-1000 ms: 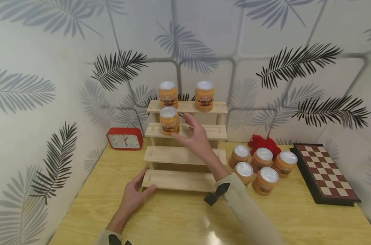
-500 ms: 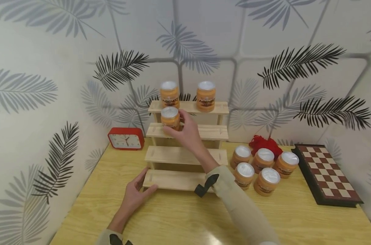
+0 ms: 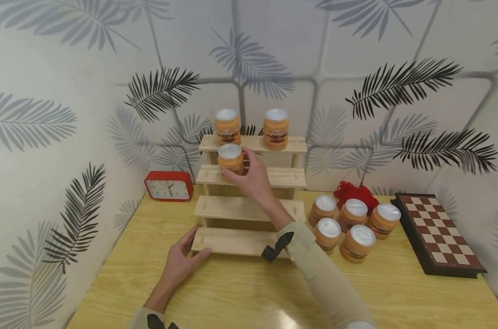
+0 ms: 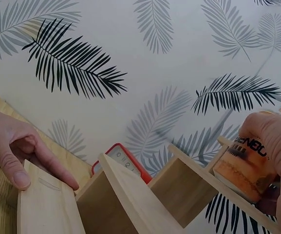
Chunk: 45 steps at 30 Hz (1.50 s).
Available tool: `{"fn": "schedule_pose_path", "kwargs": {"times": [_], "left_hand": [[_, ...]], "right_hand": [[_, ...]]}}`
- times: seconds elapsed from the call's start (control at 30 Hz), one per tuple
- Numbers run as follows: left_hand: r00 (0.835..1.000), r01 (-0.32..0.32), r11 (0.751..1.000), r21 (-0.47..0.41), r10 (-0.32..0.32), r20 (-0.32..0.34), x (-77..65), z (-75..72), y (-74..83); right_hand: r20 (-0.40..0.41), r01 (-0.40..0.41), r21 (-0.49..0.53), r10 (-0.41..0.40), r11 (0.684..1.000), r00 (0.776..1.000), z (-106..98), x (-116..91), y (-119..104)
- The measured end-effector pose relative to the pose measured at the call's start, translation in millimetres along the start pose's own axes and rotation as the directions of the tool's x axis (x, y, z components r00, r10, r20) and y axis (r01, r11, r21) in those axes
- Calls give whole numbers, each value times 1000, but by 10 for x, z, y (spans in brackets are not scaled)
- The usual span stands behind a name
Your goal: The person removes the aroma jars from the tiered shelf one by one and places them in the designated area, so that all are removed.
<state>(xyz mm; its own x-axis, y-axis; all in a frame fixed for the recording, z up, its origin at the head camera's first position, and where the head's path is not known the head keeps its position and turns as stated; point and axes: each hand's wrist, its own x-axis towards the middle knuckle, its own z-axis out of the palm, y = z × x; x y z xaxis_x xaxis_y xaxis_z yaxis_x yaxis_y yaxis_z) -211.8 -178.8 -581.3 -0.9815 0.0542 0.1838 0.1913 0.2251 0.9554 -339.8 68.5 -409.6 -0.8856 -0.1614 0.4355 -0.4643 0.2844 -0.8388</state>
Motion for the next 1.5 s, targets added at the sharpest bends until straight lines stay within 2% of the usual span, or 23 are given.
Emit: {"fn": "schedule_pose_path", "kwargs": {"times": [0.2, 0.47, 0.67, 1.0, 1.5], "left_hand": [[1000, 0, 1000, 6, 0, 2, 5, -4, 22], [1000, -10, 1000, -3, 10, 1, 17, 15, 26], [1000, -16, 999, -31, 17, 3, 30, 22, 25], [1000, -14, 998, -63, 15, 7, 21, 18, 8], [1000, -5, 1000, -28, 5, 2, 7, -2, 8]], "right_hand": [[13, 6, 22, -6, 1000, 1000, 4, 7, 23], [-56, 22, 15, -22, 1000, 998, 59, 0, 4], [-55, 42, 25, -40, 999, 998, 47, -14, -19], [-89, 16, -6, -17, 1000, 996, 76, -24, -5], [-81, 34, 13, -33, 999, 996, 70, -42, -6]]}}
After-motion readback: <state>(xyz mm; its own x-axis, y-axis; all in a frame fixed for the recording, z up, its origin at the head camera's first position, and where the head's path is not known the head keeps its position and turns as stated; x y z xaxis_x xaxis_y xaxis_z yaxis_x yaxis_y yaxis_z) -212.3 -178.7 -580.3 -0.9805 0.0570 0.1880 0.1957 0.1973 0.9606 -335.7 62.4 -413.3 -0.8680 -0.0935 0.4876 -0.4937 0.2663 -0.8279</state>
